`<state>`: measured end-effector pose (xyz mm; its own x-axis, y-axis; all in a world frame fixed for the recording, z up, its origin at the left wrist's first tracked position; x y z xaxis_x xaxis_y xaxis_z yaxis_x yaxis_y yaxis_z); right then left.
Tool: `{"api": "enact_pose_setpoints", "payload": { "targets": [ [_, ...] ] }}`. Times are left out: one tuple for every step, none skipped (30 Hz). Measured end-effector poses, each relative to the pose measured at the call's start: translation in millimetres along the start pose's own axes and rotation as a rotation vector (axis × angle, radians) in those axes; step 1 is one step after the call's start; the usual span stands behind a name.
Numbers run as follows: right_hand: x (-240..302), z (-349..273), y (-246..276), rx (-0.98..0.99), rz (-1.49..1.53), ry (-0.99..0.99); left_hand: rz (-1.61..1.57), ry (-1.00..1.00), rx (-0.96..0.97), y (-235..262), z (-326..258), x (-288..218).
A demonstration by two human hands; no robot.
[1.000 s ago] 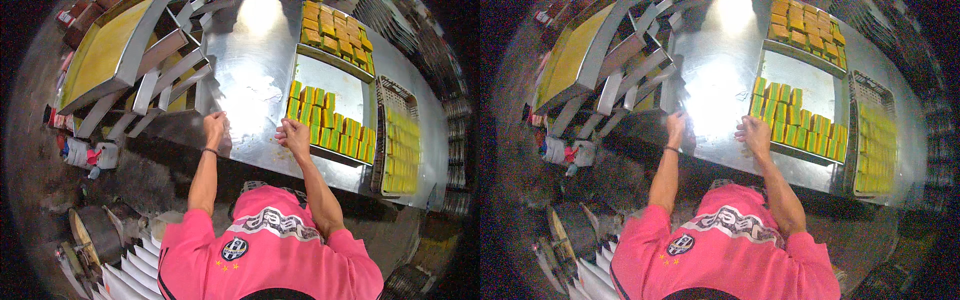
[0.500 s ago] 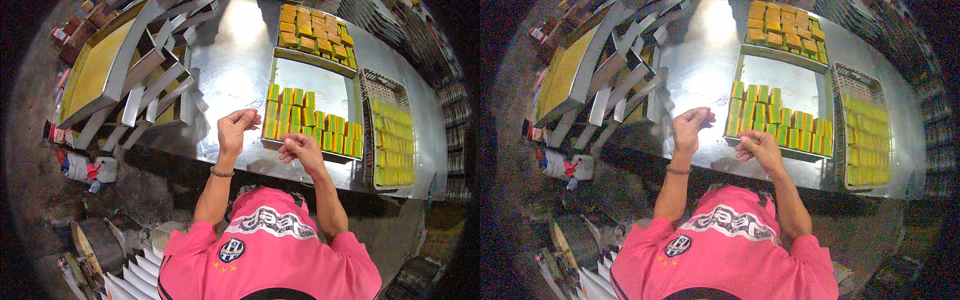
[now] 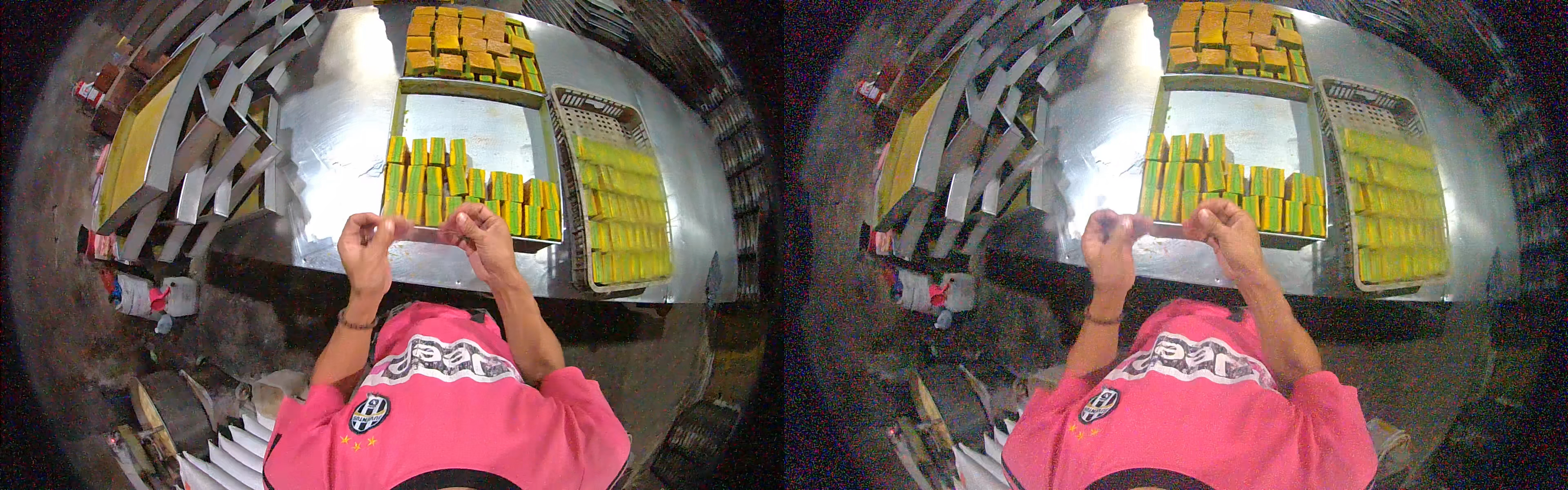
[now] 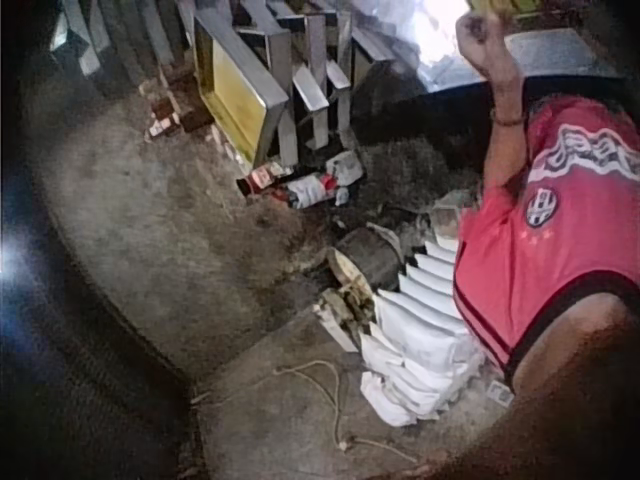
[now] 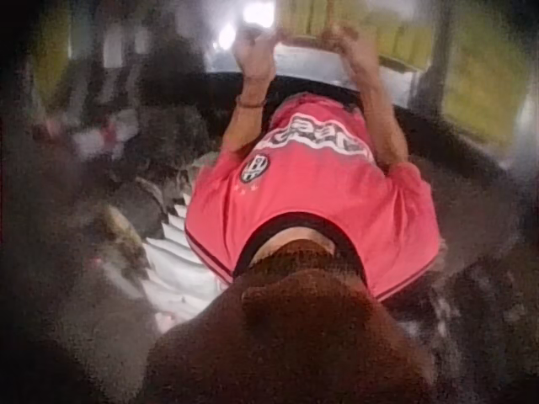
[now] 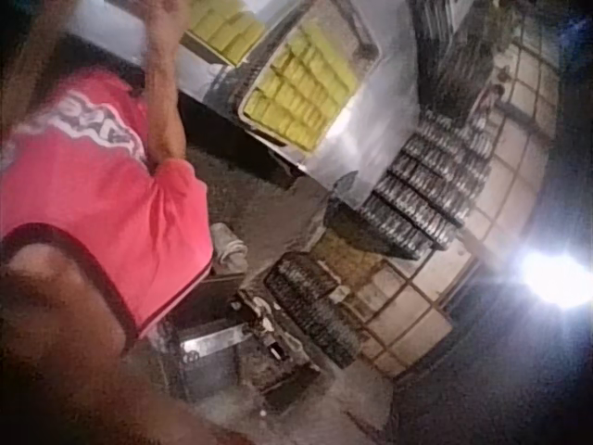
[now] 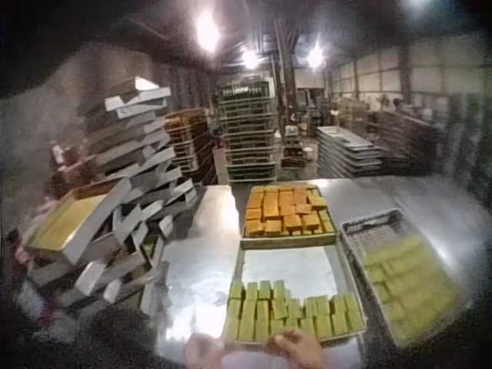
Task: The person wraps rectangular yellow and green food bars in clear plastic film by hand. They pick each bar from a metal tray, enclose it in a plastic sheet, fold the edges, and place the wrapped item into a basket.
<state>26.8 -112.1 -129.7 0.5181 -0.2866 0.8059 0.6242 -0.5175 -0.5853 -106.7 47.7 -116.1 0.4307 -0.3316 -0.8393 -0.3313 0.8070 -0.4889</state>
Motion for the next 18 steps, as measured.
{"api": "enact_pose_setpoints", "payload": {
  "targets": [
    [-1, -1, 8, -0.044, -0.038, 0.046, 0.037, 0.053, 0.096, 3, -14, 2],
    [0, -2, 14, -0.088, -0.077, 0.092, 0.074, 0.105, 0.191, 5, -26, 2],
    [9, -4, 10, -0.162, -0.279, 0.055, 0.1, 0.211, 0.25, 7, -36, -4],
    [14, -7, 11, -0.094, -0.448, 0.014, 0.057, 0.224, 0.233, 6, -36, -10],
    [17, -10, 13, -0.024, -0.615, -0.027, 0.014, 0.237, 0.217, 4, -34, -16],
    [19, -14, 14, 0.05, -0.784, -0.073, -0.032, 0.249, 0.195, 1, -35, -19],
    [20, -14, 11, 0.162, -0.957, 0.022, 0.141, 0.283, 0.244, -2, -33, -18],
    [19, -13, 6, 0.236, -1.045, 0.099, 0.298, 0.366, 0.316, -4, -28, -17],
    [17, -12, 1, 0.309, -1.134, 0.176, 0.454, 0.446, 0.39, -7, -22, -15],
    [17, -11, -2, 0.382, -1.222, 0.254, 0.61, 0.526, 0.465, -13, -19, -15],
    [19, -14, -1, 0.394, -1.194, 0.207, 0.453, 0.496, 0.311, -24, -22, -13],
    [26, -16, -3, 0.366, -1.113, 0.139, 0.533, 0.49, 0.271, -24, -23, -12],
    [34, -21, -6, 0.336, -1.031, 0.072, 0.613, 0.483, 0.232, -22, -23, -11],
    [38, -26, -6, 0.305, -0.948, 0.007, 0.692, 0.475, 0.194, -22, -24, -10],
    [32, -28, 1, 0.238, -0.835, -0.004, 0.751, 0.453, 0.192, -29, -25, -14],
    [29, -31, 8, 0.24, -0.869, -0.015, 0.724, 0.459, 0.197, -30, -29, -9],
    [27, -33, 14, 0.242, -0.904, -0.025, 0.697, 0.465, 0.201, -29, -33, 0],
    [28, -35, 15, 0.247, -0.939, -0.037, 0.669, 0.469, 0.202, -31, -33, 3]
  ]
}}
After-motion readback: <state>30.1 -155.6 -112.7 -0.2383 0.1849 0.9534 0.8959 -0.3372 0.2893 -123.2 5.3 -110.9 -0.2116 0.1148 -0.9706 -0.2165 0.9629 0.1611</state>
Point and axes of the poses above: each hand's wrist, its own z-axis towards the middle knuckle, its own y-axis out of the back of the hand, x = y × z, the point moved 1 cm from there along z, towards the middle knuckle, and after that the axes turned 15 degrees about x, right-handed, at the moved point
